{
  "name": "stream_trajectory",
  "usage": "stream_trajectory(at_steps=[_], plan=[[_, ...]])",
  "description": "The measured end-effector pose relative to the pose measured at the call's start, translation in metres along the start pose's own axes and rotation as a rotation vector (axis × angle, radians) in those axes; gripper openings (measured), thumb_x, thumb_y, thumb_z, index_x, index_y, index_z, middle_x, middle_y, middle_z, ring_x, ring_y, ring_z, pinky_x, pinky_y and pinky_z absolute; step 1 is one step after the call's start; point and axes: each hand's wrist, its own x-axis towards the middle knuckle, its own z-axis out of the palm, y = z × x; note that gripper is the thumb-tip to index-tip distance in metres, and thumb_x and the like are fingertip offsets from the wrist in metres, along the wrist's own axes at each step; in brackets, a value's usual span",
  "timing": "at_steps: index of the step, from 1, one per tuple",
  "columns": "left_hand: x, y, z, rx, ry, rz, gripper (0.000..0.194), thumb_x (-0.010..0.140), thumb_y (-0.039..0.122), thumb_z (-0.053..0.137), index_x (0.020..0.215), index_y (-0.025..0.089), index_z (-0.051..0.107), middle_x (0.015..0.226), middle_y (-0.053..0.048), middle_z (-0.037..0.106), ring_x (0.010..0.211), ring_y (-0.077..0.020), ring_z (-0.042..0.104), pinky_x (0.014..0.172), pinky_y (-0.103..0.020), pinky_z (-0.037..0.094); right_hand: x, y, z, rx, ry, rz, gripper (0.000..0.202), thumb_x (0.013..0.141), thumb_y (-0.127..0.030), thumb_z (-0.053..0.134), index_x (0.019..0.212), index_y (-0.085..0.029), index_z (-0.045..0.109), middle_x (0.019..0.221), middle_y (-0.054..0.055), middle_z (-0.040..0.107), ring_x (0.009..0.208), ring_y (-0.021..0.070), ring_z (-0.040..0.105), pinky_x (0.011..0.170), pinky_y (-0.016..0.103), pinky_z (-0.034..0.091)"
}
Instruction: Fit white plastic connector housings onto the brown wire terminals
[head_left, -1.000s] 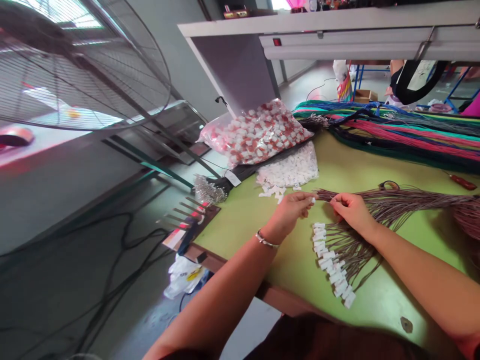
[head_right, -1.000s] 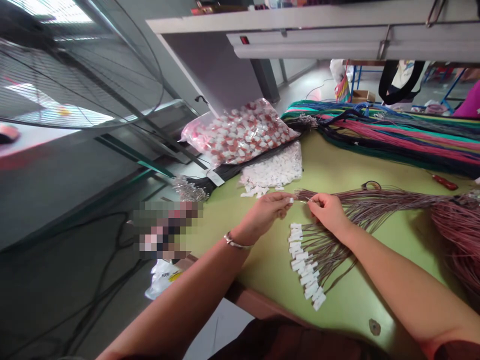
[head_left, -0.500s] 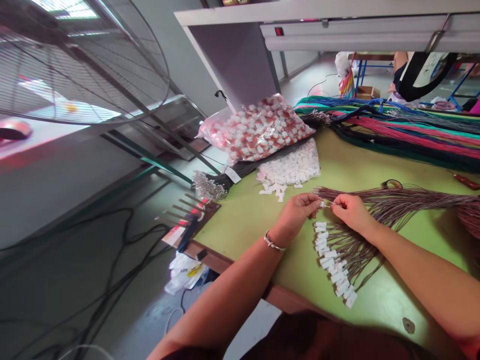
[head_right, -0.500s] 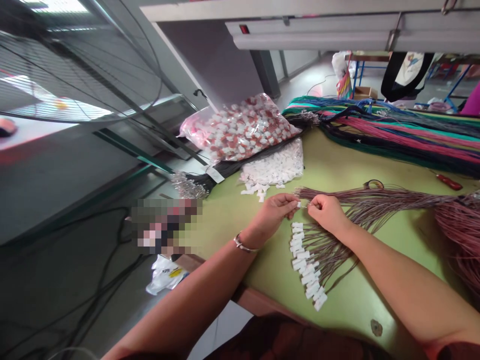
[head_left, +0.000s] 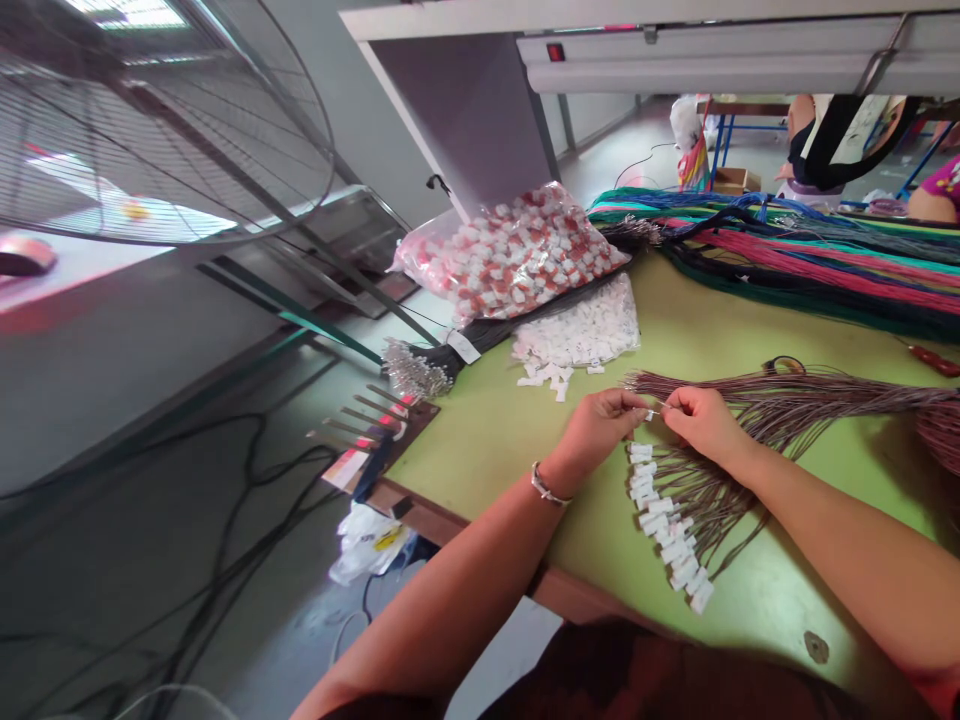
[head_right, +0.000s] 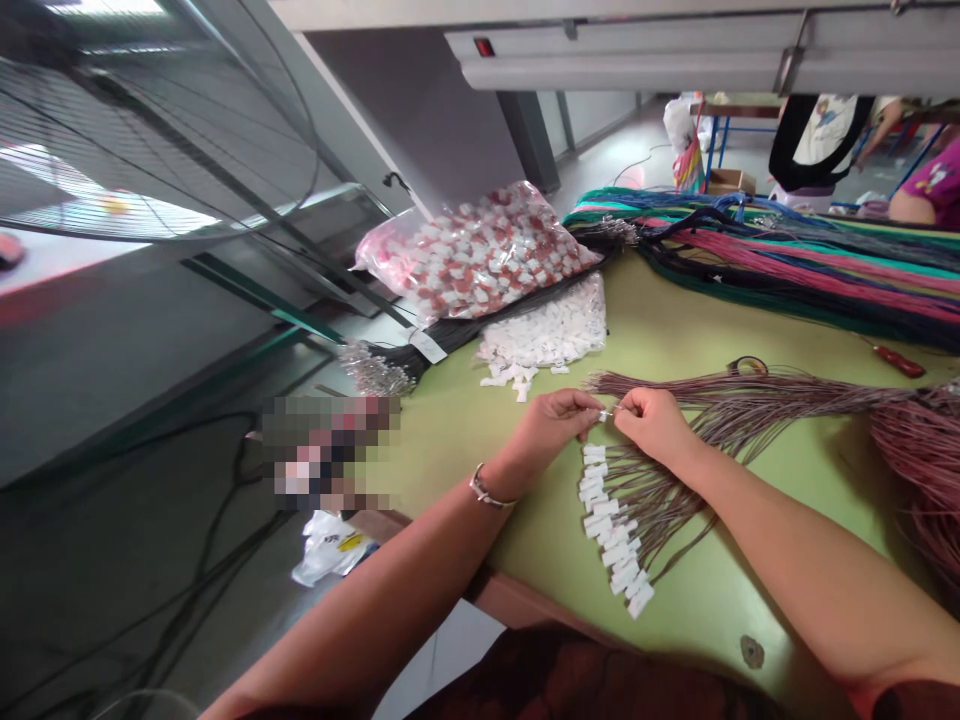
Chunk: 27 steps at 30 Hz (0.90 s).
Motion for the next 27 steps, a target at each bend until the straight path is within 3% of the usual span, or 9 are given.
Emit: stream_trajectory(at_steps=[6, 9, 13, 17, 20, 27], plan=[[0.001, -0.001, 0.001, -0.106, 0.042, -0.019, 0.021, 0.067, 0.030, 0.069, 0.077, 0.013, 0.066, 0.054, 0.003, 0.056, 0.045, -0.0058, 0.048, 0.047, -0.019, 0.039, -0.001, -0.003, -0.001, 0.083, 0.007, 0.061, 0.017, 0.068, -0.030, 0.052, 0.057, -0.018, 0.051, 0.039, -0.006, 0.045, 0.036, 0.0078, 0.039, 0.040, 0.021, 0.031], [0.000, -0.001, 0.001, -0.114, 0.026, -0.018, 0.020, 0.067, 0.030, 0.069, 0.077, 0.013, 0.066, 0.054, 0.003, 0.056, 0.045, -0.0057, 0.048, 0.047, -0.019, 0.039, 0.000, -0.002, 0.000, 0.022, 0.022, 0.024, 0.015, 0.067, -0.027, 0.052, 0.056, -0.017, 0.052, 0.040, -0.005, 0.046, 0.038, 0.0079, 0.039, 0.041, 0.021, 0.031], [-0.002, -0.001, 0.004, 0.007, 0.024, 0.046, 0.014, 0.069, 0.026, 0.067, 0.075, 0.014, 0.067, 0.054, 0.002, 0.057, 0.047, -0.0069, 0.049, 0.048, -0.020, 0.040, 0.001, 0.002, 0.001, -0.004, 0.008, 0.006, 0.015, 0.067, -0.027, 0.053, 0.057, -0.017, 0.052, 0.040, -0.006, 0.045, 0.038, 0.0072, 0.038, 0.040, 0.020, 0.029], [-0.005, 0.000, 0.010, 0.135, 0.071, 0.169, 0.008, 0.070, 0.022, 0.066, 0.072, 0.015, 0.069, 0.065, -0.002, 0.064, 0.053, -0.0086, 0.053, 0.052, -0.021, 0.044, 0.002, 0.002, -0.002, 0.075, -0.115, 0.048, 0.015, 0.068, -0.030, 0.055, 0.061, -0.017, 0.052, 0.040, -0.006, 0.046, 0.035, 0.0071, 0.040, 0.037, 0.019, 0.031], [-0.004, 0.002, 0.014, 0.036, 0.090, 0.065, 0.010, 0.068, 0.024, 0.067, 0.071, 0.014, 0.067, 0.059, 0.000, 0.062, 0.048, -0.0082, 0.052, 0.048, -0.021, 0.042, 0.004, 0.000, -0.006, 0.163, -0.211, 0.102, 0.015, 0.069, -0.031, 0.056, 0.065, -0.016, 0.054, 0.045, -0.004, 0.054, 0.037, 0.0075, 0.047, 0.039, 0.019, 0.037], [0.000, 0.002, 0.010, -0.109, 0.103, -0.020, 0.017, 0.063, 0.028, 0.071, 0.070, 0.013, 0.065, 0.052, 0.002, 0.058, 0.044, -0.0074, 0.051, 0.049, -0.021, 0.043, 0.007, 0.000, -0.010, 0.206, -0.150, 0.134, 0.009, 0.064, -0.024, 0.057, 0.063, -0.014, 0.056, 0.048, -0.002, 0.057, 0.039, 0.0081, 0.050, 0.041, 0.019, 0.040]])
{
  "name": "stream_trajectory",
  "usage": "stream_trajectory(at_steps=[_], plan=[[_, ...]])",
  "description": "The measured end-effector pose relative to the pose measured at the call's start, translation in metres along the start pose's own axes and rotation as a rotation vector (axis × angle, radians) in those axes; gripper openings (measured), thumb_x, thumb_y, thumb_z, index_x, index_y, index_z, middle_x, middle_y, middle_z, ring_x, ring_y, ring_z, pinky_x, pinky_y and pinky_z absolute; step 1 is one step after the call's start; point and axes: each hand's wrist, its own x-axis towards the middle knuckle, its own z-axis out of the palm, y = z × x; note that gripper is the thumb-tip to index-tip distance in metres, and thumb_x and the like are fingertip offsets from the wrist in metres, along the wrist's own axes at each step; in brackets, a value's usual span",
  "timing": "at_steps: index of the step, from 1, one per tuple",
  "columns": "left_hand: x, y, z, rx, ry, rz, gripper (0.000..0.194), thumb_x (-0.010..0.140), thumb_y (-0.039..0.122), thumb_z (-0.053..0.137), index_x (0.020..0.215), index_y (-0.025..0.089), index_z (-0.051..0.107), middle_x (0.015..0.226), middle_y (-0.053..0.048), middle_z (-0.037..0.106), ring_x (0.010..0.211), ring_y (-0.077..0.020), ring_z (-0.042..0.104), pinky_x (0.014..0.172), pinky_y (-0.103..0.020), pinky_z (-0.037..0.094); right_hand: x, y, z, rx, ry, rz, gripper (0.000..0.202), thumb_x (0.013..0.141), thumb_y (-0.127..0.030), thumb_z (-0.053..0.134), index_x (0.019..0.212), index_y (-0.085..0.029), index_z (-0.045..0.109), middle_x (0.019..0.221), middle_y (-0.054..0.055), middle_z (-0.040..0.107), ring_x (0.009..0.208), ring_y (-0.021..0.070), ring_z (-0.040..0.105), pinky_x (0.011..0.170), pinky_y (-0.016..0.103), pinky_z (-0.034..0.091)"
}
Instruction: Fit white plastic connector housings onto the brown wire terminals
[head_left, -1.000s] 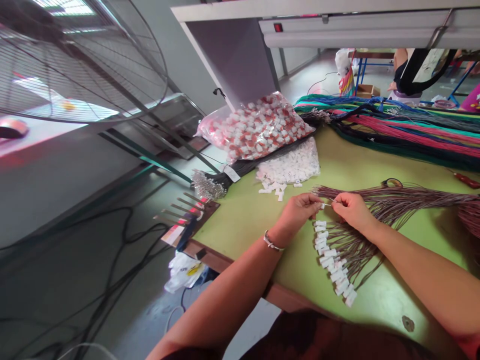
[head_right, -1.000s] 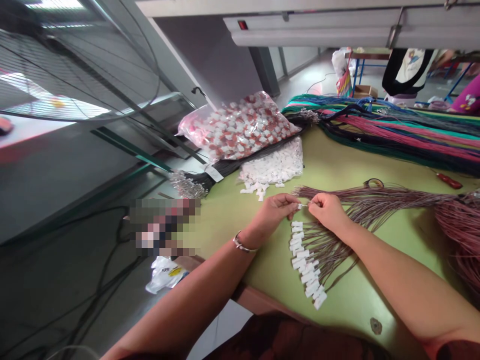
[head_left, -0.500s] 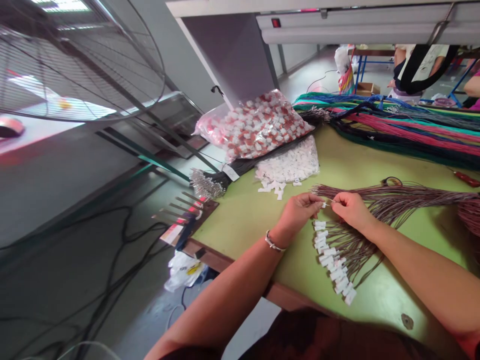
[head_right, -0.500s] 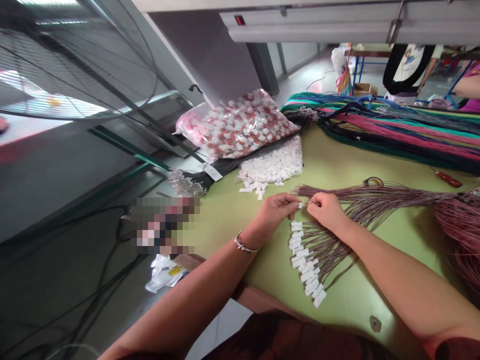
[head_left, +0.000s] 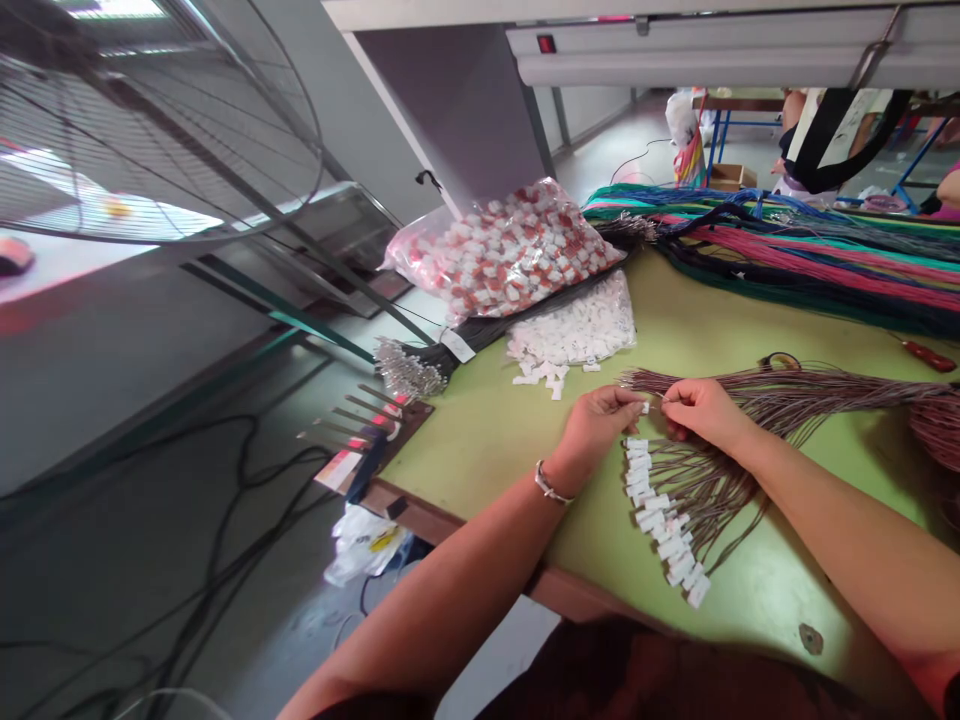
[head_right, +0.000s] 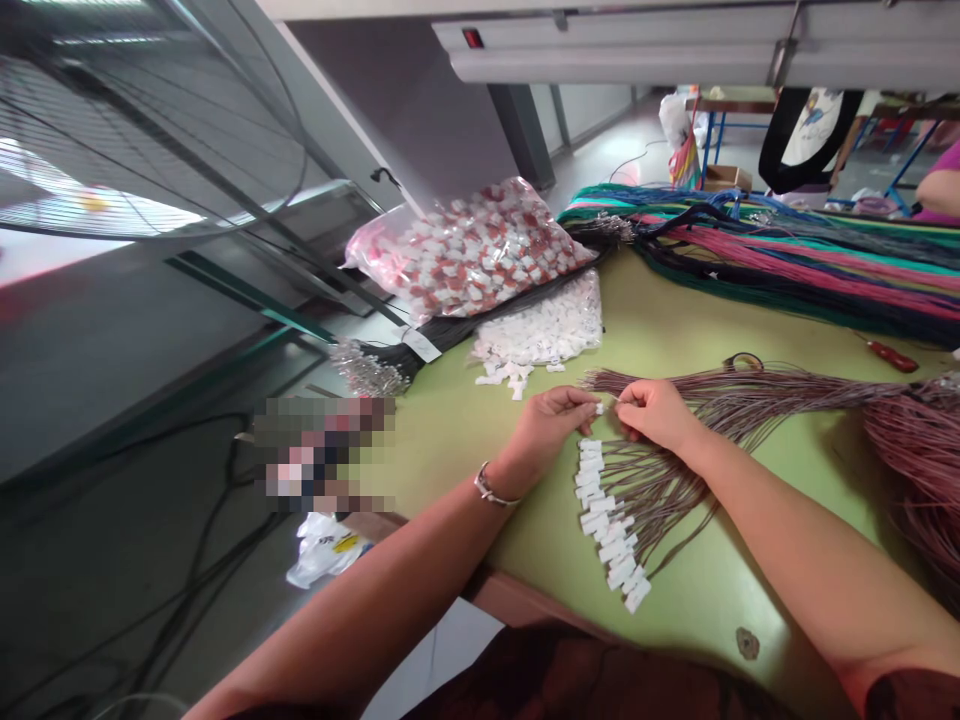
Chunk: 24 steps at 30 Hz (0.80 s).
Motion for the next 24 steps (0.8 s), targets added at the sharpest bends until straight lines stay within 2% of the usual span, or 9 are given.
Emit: stream_trajectory(at_steps=[4, 8, 14, 24], plan=[[0.000, -0.001, -0.002, 0.013, 0.001, 0.008, 0.015, 0.065, 0.025, 0.070, 0.072, 0.013, 0.066, 0.052, 0.002, 0.058, 0.045, -0.0074, 0.051, 0.049, -0.021, 0.042, -0.001, 0.001, 0.001, -0.058, 0.040, -0.004, 0.008, 0.061, -0.022, 0.053, 0.062, -0.015, 0.057, 0.042, -0.005, 0.050, 0.036, 0.0074, 0.043, 0.038, 0.019, 0.035], [-0.001, -0.003, -0.001, 0.066, 0.004, 0.020, 0.013, 0.066, 0.023, 0.069, 0.073, 0.013, 0.067, 0.052, 0.002, 0.058, 0.046, -0.0079, 0.052, 0.048, -0.020, 0.041, -0.002, 0.003, 0.003, -0.173, 0.070, -0.104, 0.012, 0.062, -0.023, 0.050, 0.059, -0.015, 0.058, 0.040, -0.006, 0.043, 0.038, 0.0058, 0.034, 0.039, 0.019, 0.027], [-0.004, -0.001, 0.006, 0.130, 0.022, 0.093, 0.008, 0.068, 0.021, 0.066, 0.072, 0.014, 0.068, 0.056, 0.001, 0.061, 0.048, -0.0084, 0.053, 0.048, -0.020, 0.042, -0.002, 0.004, 0.005, -0.228, 0.086, -0.151, 0.014, 0.063, -0.025, 0.049, 0.056, -0.015, 0.056, 0.044, -0.006, 0.040, 0.044, 0.0064, 0.033, 0.043, 0.019, 0.025], [-0.003, -0.005, 0.016, 0.100, 0.047, 0.069, 0.004, 0.067, 0.018, 0.064, 0.067, 0.014, 0.065, 0.052, 0.002, 0.057, 0.047, -0.0077, 0.050, 0.048, -0.020, 0.041, -0.002, 0.007, 0.008, -0.269, 0.127, -0.200, 0.015, 0.063, -0.025, 0.049, 0.053, -0.015, 0.053, 0.047, -0.004, 0.040, 0.049, 0.0074, 0.033, 0.046, 0.020, 0.026]])
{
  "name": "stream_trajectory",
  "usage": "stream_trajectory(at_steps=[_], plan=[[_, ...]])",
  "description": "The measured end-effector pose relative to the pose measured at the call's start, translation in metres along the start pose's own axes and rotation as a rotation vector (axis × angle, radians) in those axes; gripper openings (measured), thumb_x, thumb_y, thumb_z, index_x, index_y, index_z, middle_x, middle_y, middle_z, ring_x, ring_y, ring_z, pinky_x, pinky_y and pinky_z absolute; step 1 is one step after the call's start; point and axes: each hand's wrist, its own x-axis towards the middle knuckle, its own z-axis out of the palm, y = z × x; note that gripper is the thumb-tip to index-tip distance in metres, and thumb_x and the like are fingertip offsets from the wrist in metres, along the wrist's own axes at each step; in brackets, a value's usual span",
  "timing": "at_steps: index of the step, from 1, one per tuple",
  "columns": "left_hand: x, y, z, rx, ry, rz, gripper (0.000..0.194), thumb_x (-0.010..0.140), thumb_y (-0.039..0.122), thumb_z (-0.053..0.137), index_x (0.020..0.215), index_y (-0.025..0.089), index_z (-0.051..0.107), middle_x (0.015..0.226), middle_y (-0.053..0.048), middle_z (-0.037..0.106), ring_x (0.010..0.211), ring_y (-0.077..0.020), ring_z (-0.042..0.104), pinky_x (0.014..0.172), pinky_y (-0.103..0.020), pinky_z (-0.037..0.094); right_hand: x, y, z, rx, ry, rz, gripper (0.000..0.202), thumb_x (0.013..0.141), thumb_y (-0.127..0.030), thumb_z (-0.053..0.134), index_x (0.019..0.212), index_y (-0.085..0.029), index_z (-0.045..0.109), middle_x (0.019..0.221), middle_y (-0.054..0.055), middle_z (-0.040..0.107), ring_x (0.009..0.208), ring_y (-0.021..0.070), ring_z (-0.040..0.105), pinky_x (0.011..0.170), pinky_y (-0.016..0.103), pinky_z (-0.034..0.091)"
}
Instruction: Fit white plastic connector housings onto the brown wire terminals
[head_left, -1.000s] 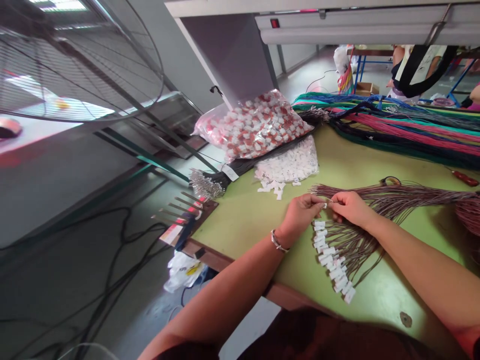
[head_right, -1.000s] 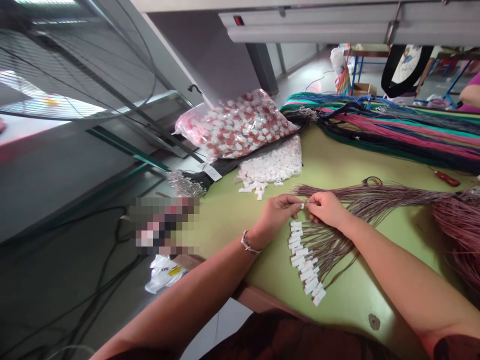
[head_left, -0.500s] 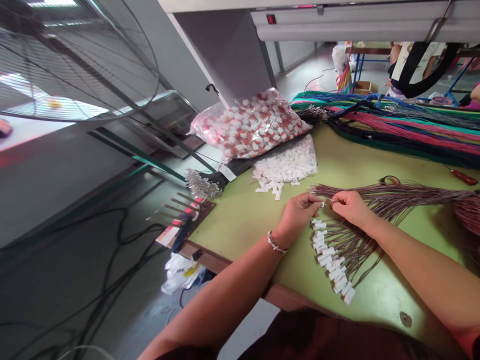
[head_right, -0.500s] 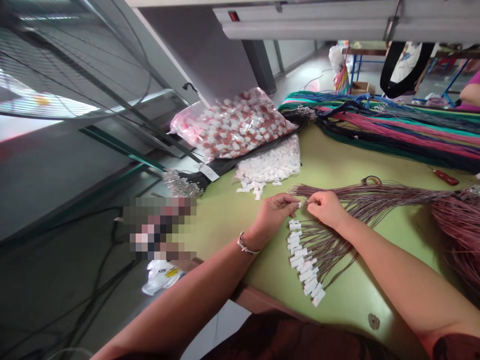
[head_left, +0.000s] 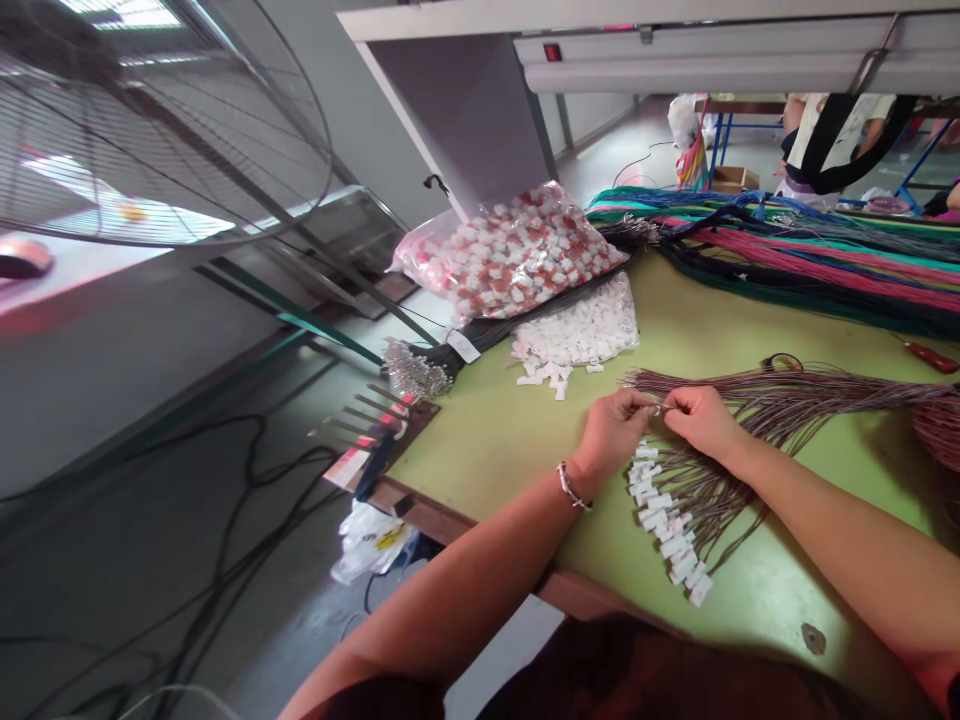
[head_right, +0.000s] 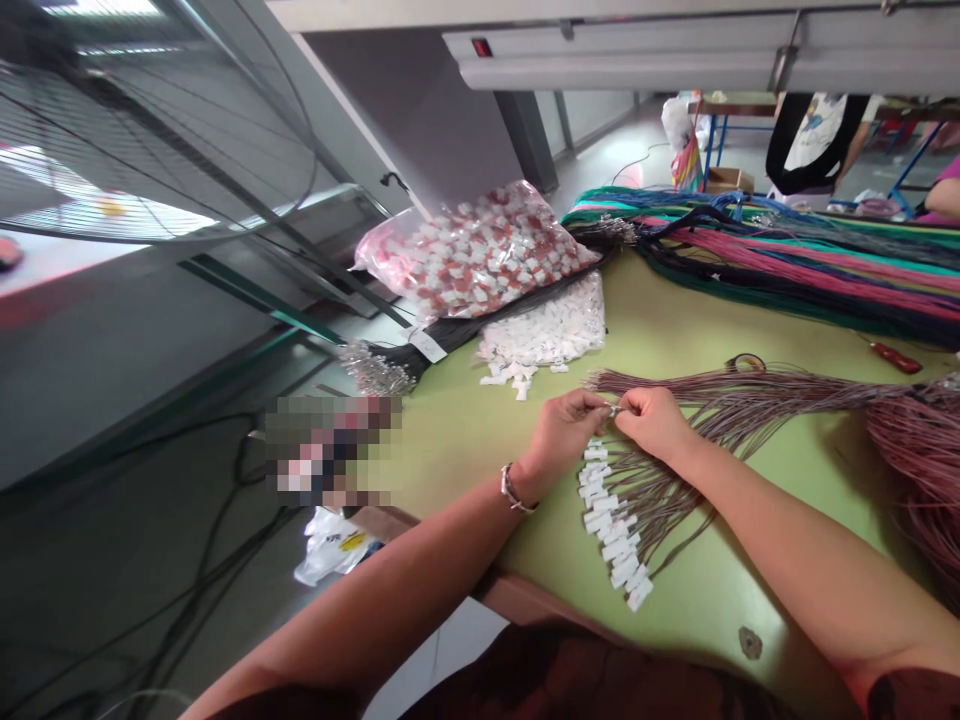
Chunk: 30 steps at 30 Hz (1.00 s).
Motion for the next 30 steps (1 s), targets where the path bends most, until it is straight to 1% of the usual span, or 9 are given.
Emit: stream_trajectory(at_steps=[8, 10, 12, 15, 17, 20, 22, 26, 30], plan=[[0.000, 0.003, -0.002, 0.072, -0.049, 0.018, 0.003, 0.068, 0.015, 0.062, 0.066, 0.014, 0.065, 0.052, 0.002, 0.057, 0.047, -0.0079, 0.051, 0.047, -0.019, 0.040, 0.001, 0.000, 0.000, -0.041, -0.028, -0.030, 0.015, 0.063, -0.023, 0.049, 0.050, -0.016, 0.049, 0.046, -0.005, 0.038, 0.048, 0.0073, 0.033, 0.046, 0.020, 0.025], [0.001, 0.004, -0.004, 0.060, -0.059, -0.017, 0.003, 0.067, 0.018, 0.064, 0.068, 0.014, 0.065, 0.050, 0.002, 0.056, 0.046, -0.0082, 0.051, 0.044, -0.019, 0.039, 0.001, 0.000, -0.001, -0.061, -0.020, -0.039, 0.016, 0.066, -0.023, 0.049, 0.052, -0.016, 0.051, 0.047, -0.004, 0.040, 0.048, 0.0077, 0.034, 0.046, 0.020, 0.027], [0.003, 0.005, -0.008, -0.004, -0.068, -0.064, 0.011, 0.066, 0.023, 0.068, 0.069, 0.013, 0.064, 0.051, 0.002, 0.058, 0.043, -0.0077, 0.051, 0.042, -0.019, 0.039, 0.000, 0.000, -0.003, -0.127, 0.013, -0.097, 0.016, 0.071, -0.025, 0.050, 0.059, -0.016, 0.055, 0.050, -0.003, 0.047, 0.048, 0.0087, 0.038, 0.048, 0.021, 0.031], [0.006, 0.006, -0.013, -0.125, -0.073, -0.117, 0.023, 0.063, 0.031, 0.072, 0.068, 0.012, 0.061, 0.055, 0.002, 0.060, 0.040, -0.0064, 0.051, 0.042, -0.019, 0.040, -0.003, -0.001, -0.004, -0.363, 0.061, -0.301, 0.017, 0.079, -0.026, 0.050, 0.081, -0.017, 0.064, 0.067, 0.002, 0.061, 0.058, 0.0118, 0.050, 0.059, 0.023, 0.037], [0.007, 0.007, -0.015, -0.177, -0.071, -0.152, 0.026, 0.062, 0.034, 0.074, 0.067, 0.012, 0.061, 0.054, 0.001, 0.060, 0.039, -0.0061, 0.050, 0.042, -0.019, 0.041, -0.006, -0.003, -0.004, -0.577, 0.056, -0.428, 0.021, 0.083, -0.025, 0.047, 0.091, -0.018, 0.065, 0.075, 0.005, 0.064, 0.064, 0.0139, 0.053, 0.064, 0.024, 0.037], [0.008, 0.006, -0.018, -0.218, -0.084, -0.190, 0.027, 0.062, 0.034, 0.074, 0.067, 0.012, 0.060, 0.053, 0.001, 0.059, 0.039, -0.0059, 0.050, 0.042, -0.019, 0.041, -0.009, -0.006, -0.003, -0.848, 0.064, -0.501, 0.025, 0.087, -0.022, 0.041, 0.085, -0.017, 0.065, 0.072, 0.007, 0.062, 0.063, 0.0151, 0.053, 0.062, 0.026, 0.034], [0.009, 0.005, -0.018, -0.228, -0.110, -0.196, 0.026, 0.062, 0.033, 0.074, 0.067, 0.012, 0.059, 0.053, 0.001, 0.059, 0.039, -0.0057, 0.049, 0.042, -0.019, 0.040, -0.009, -0.008, -0.001, -0.935, 0.076, -0.523, 0.024, 0.086, -0.021, 0.040, 0.079, -0.015, 0.063, 0.069, 0.007, 0.061, 0.063, 0.0151, 0.053, 0.061, 0.026, 0.032], [0.009, 0.003, -0.017, -0.226, -0.116, -0.180, 0.025, 0.062, 0.031, 0.073, 0.069, 0.011, 0.060, 0.055, 0.001, 0.060, 0.040, -0.0056, 0.049, 0.042, -0.019, 0.039, -0.007, -0.007, 0.002, -0.924, 0.097, -0.515, 0.020, 0.083, -0.022, 0.044, 0.076, -0.014, 0.061, 0.070, 0.007, 0.062, 0.064, 0.0155, 0.053, 0.060, 0.026, 0.032], [0.007, 0.004, -0.013, -0.193, -0.079, -0.144, 0.021, 0.061, 0.026, 0.073, 0.069, 0.011, 0.062, 0.055, 0.002, 0.060, 0.043, -0.0060, 0.051, 0.046, -0.020, 0.042, -0.004, -0.004, 0.003, -0.745, 0.088, -0.391, 0.017, 0.080, -0.021, 0.045, 0.077, -0.015, 0.061, 0.070, 0.006, 0.064, 0.061, 0.0152, 0.053, 0.060, 0.026, 0.033]])
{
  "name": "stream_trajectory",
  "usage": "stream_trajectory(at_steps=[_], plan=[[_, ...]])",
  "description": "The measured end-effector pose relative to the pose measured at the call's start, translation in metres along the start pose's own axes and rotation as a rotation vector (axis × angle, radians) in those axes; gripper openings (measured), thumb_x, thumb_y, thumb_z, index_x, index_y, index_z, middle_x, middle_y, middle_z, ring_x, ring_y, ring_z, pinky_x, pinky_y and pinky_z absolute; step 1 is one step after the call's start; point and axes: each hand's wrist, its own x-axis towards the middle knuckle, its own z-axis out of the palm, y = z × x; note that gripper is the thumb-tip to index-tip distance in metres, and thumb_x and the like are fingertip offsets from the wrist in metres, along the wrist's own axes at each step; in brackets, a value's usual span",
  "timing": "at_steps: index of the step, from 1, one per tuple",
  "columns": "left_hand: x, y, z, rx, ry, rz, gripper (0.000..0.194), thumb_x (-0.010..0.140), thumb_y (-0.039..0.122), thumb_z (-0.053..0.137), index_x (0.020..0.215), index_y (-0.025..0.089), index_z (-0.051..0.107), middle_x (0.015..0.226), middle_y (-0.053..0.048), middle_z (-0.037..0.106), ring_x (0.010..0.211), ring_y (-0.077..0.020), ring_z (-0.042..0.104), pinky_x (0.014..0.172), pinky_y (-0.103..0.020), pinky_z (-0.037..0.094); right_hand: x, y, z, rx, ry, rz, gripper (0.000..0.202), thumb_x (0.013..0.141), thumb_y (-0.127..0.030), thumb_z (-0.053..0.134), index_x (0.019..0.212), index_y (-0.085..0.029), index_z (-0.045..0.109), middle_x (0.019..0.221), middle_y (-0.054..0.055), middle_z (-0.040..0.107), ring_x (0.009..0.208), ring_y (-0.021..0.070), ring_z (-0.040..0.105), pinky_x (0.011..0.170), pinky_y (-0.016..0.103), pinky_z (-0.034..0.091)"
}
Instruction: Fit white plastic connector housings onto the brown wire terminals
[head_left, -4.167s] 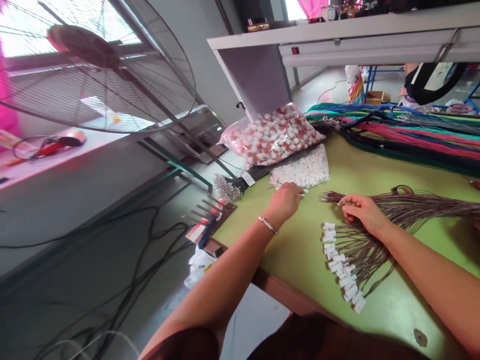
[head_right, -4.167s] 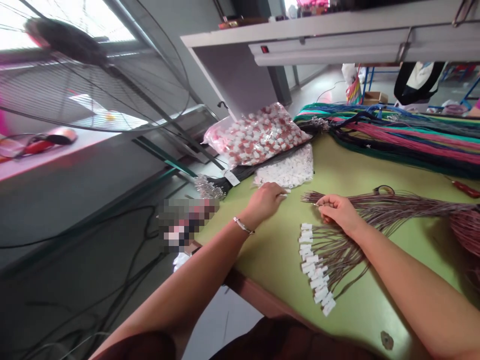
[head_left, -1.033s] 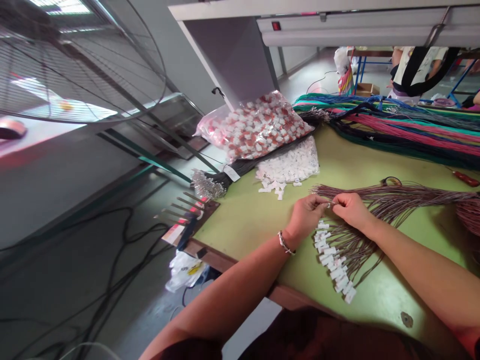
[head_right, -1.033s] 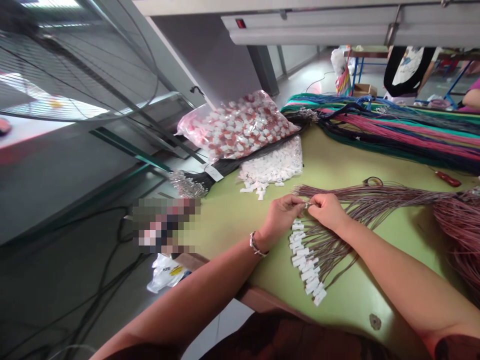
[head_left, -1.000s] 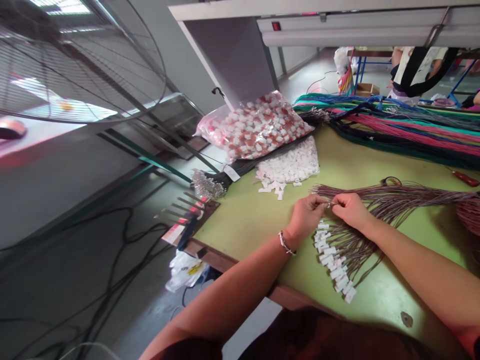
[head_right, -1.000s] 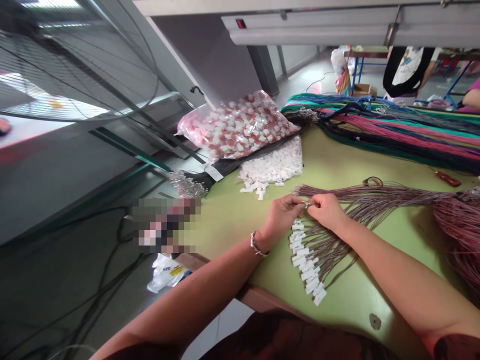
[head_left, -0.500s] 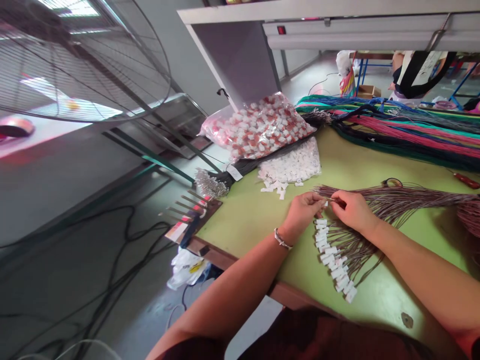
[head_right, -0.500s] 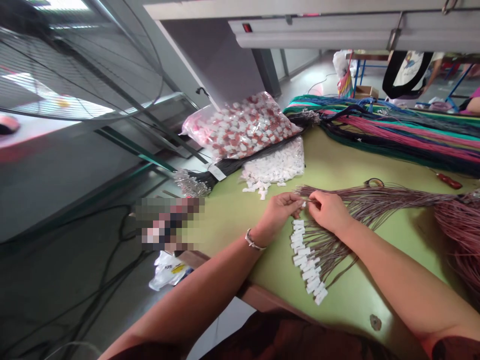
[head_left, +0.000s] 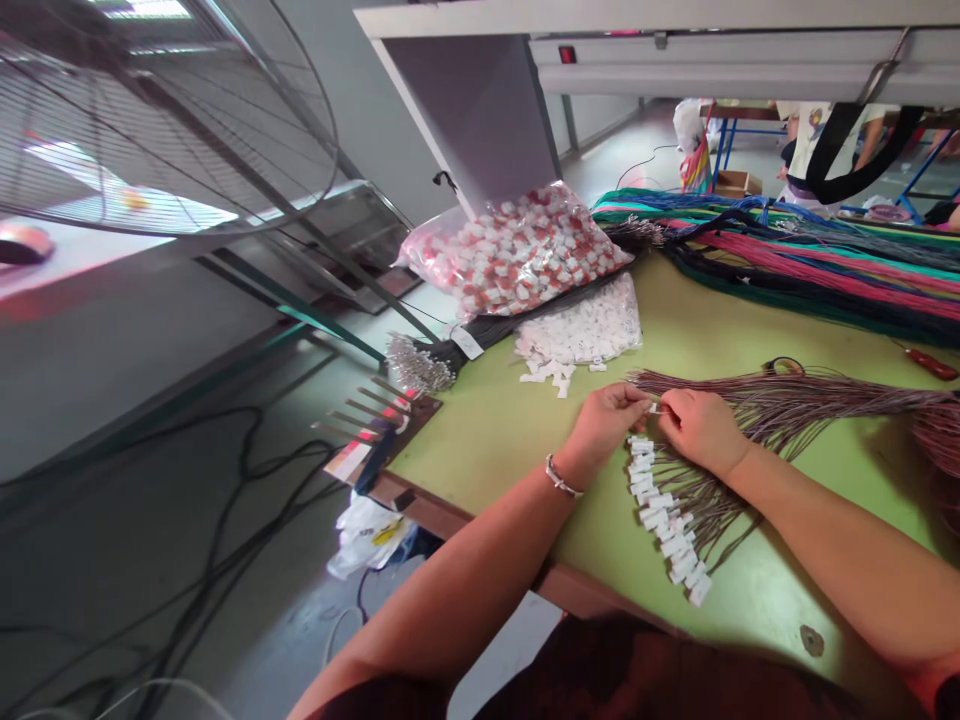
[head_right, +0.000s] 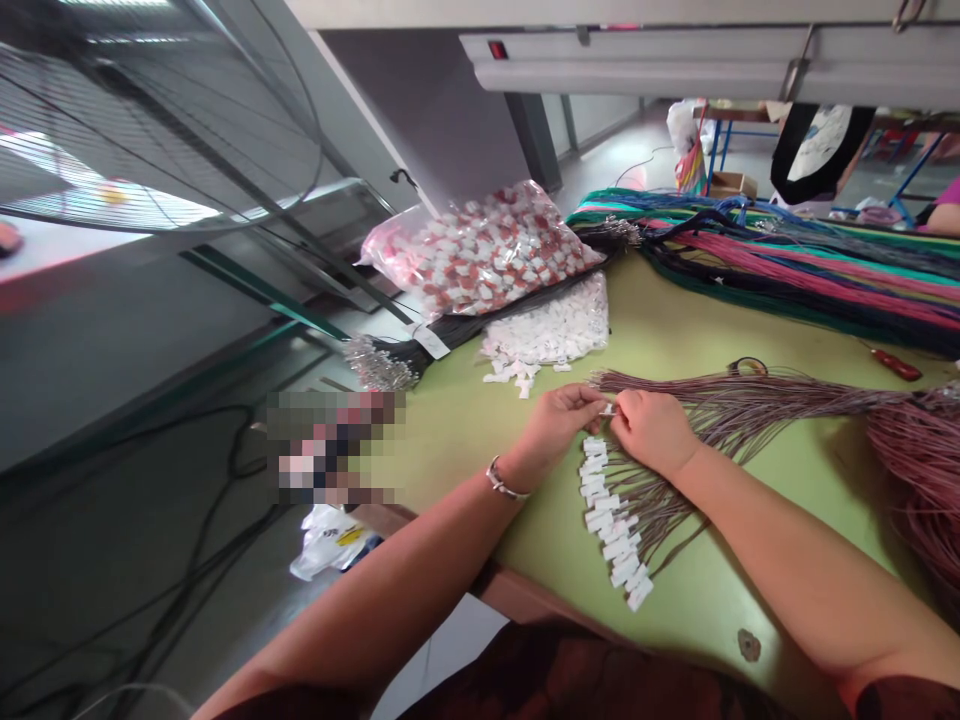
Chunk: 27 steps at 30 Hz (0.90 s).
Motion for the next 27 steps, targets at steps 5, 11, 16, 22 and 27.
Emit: stream_trajectory(at_steps=[5, 11, 16, 22, 27], plan=[[-0.002, -0.001, 0.005, 0.061, 0.051, 0.054, 0.015, 0.063, 0.023, 0.070, 0.071, 0.012, 0.064, 0.053, 0.002, 0.059, 0.046, -0.0077, 0.053, 0.048, -0.020, 0.042, 0.002, 0.002, 0.000, 0.345, -0.026, 0.206, 0.014, 0.074, -0.020, 0.049, 0.066, -0.017, 0.059, 0.053, -0.001, 0.055, 0.048, 0.0100, 0.044, 0.053, 0.022, 0.031], [-0.002, -0.002, 0.007, 0.122, 0.061, 0.102, 0.011, 0.066, 0.021, 0.067, 0.072, 0.012, 0.065, 0.051, 0.003, 0.058, 0.047, -0.0073, 0.052, 0.048, -0.019, 0.042, 0.003, 0.004, 0.002, 0.454, -0.021, 0.289, 0.012, 0.070, -0.022, 0.051, 0.063, -0.016, 0.059, 0.048, -0.003, 0.051, 0.045, 0.0084, 0.039, 0.049, 0.021, 0.030], [-0.003, -0.001, 0.008, 0.153, 0.024, 0.077, 0.006, 0.066, 0.017, 0.065, 0.068, 0.012, 0.064, 0.054, 0.002, 0.059, 0.046, -0.0070, 0.051, 0.047, -0.018, 0.041, 0.002, 0.005, 0.007, 0.401, -0.015, 0.236, 0.010, 0.071, -0.020, 0.053, 0.066, -0.016, 0.060, 0.052, -0.002, 0.055, 0.046, 0.0085, 0.041, 0.050, 0.021, 0.031], [-0.004, 0.001, 0.007, 0.243, 0.018, 0.078, 0.005, 0.069, 0.016, 0.061, 0.070, 0.012, 0.064, 0.056, 0.002, 0.059, 0.046, -0.0068, 0.050, 0.047, -0.019, 0.040, 0.002, 0.006, 0.007, 0.435, -0.030, 0.223, 0.011, 0.071, -0.021, 0.054, 0.064, -0.016, 0.060, 0.049, -0.003, 0.053, 0.045, 0.0085, 0.040, 0.049, 0.022, 0.030], [-0.009, 0.005, -0.011, 0.418, -0.062, 0.120, 0.007, 0.070, 0.019, 0.062, 0.069, 0.013, 0.065, 0.064, -0.001, 0.064, 0.057, -0.0100, 0.054, 0.056, -0.021, 0.042, 0.002, 0.010, 0.003, 0.591, -0.070, 0.261, 0.014, 0.070, -0.024, 0.055, 0.062, -0.015, 0.063, 0.052, -0.002, 0.057, 0.048, 0.0095, 0.045, 0.049, 0.022, 0.033]])
